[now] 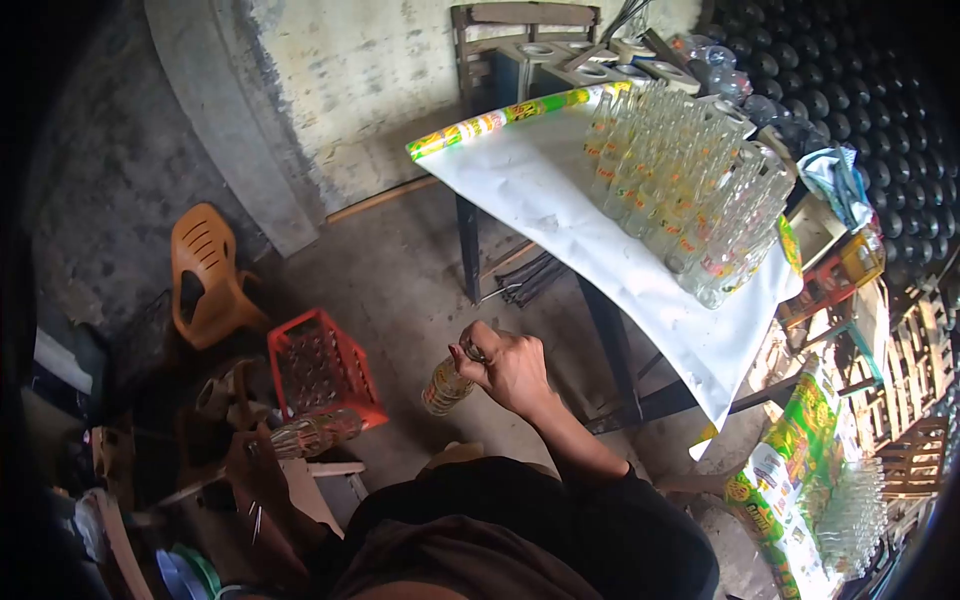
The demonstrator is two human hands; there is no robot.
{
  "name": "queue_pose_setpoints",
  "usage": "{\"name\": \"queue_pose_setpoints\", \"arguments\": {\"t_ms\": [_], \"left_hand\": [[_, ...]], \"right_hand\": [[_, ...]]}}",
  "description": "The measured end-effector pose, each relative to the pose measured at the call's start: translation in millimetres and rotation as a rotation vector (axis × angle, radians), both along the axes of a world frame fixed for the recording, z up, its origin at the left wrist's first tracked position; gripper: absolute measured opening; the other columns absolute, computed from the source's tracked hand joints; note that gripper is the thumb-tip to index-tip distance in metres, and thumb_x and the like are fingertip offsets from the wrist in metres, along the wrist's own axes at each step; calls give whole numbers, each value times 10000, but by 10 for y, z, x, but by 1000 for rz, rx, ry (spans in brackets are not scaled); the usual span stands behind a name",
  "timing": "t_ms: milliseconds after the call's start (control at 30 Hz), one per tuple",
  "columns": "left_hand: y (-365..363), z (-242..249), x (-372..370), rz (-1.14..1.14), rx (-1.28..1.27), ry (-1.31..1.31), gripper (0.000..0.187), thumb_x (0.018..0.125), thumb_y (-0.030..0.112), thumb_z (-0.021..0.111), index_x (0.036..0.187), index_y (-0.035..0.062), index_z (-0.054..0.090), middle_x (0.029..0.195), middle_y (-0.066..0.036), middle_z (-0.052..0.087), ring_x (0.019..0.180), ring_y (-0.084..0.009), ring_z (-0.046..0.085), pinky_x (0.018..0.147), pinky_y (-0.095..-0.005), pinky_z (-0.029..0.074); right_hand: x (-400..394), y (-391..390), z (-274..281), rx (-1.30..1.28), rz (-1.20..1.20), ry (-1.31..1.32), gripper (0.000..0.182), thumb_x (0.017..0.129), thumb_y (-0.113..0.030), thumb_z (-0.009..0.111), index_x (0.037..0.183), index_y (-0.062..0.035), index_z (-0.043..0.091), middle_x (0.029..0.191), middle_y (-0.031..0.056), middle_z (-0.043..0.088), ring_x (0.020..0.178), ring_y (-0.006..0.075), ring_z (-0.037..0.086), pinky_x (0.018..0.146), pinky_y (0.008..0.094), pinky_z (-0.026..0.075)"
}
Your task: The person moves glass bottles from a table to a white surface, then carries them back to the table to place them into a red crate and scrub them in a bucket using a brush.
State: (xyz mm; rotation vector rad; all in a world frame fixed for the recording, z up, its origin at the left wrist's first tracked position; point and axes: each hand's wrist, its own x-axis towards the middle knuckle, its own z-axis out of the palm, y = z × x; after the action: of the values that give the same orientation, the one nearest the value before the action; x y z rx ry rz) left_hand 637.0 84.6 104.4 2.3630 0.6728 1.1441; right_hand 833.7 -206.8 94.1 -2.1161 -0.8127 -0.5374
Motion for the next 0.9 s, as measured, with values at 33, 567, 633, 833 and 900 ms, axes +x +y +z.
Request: {"name": "queue_pose_setpoints", "arguments": {"t_ms": [33,567,633,833,900], "left_hand": [[124,-26,141,-15,48,-39,117,823,85,665,760,24,587,670,-114,608,579,-215,569,587,-320,458],[-21,212,2935,-596,-74,-199,158,801,95,702,768,12,571,682,-92,568,614,-220,551,585,-325,430],[-201,241,3253,-661,-57,-245,164,783,93,719,759,17,575,685,-106,584,611,-258,584,561,-347,440],[-816,451,4334,-859,-16,-297,199,783,120,731,751,14,566,687,-99,598,605,-252,591,549,-352,447],[-1069,496,4703,-950,-23,-311,216,783,142,742,751,17,568,689,-96,609,594,-249,593,544,-344,453]], "right_hand": [[88,12,67,-2,-33,1,246,834,-314,669,786,-95,566,577,93,585,517,283,594,480,376,452],[1436,-669,1128,26,-607,-240,164,851,-181,665,828,-46,574,648,106,607,551,261,620,551,322,477],[1622,-784,1083,47,-656,-187,171,845,-187,674,829,-50,574,630,97,603,546,262,615,543,321,469],[2320,-1112,913,-22,-737,-258,181,812,-215,711,810,-84,585,583,76,606,496,240,602,493,327,458],[2535,-1220,898,-80,-758,-289,198,798,-241,726,794,-108,579,543,53,594,459,218,592,458,324,448]]}}
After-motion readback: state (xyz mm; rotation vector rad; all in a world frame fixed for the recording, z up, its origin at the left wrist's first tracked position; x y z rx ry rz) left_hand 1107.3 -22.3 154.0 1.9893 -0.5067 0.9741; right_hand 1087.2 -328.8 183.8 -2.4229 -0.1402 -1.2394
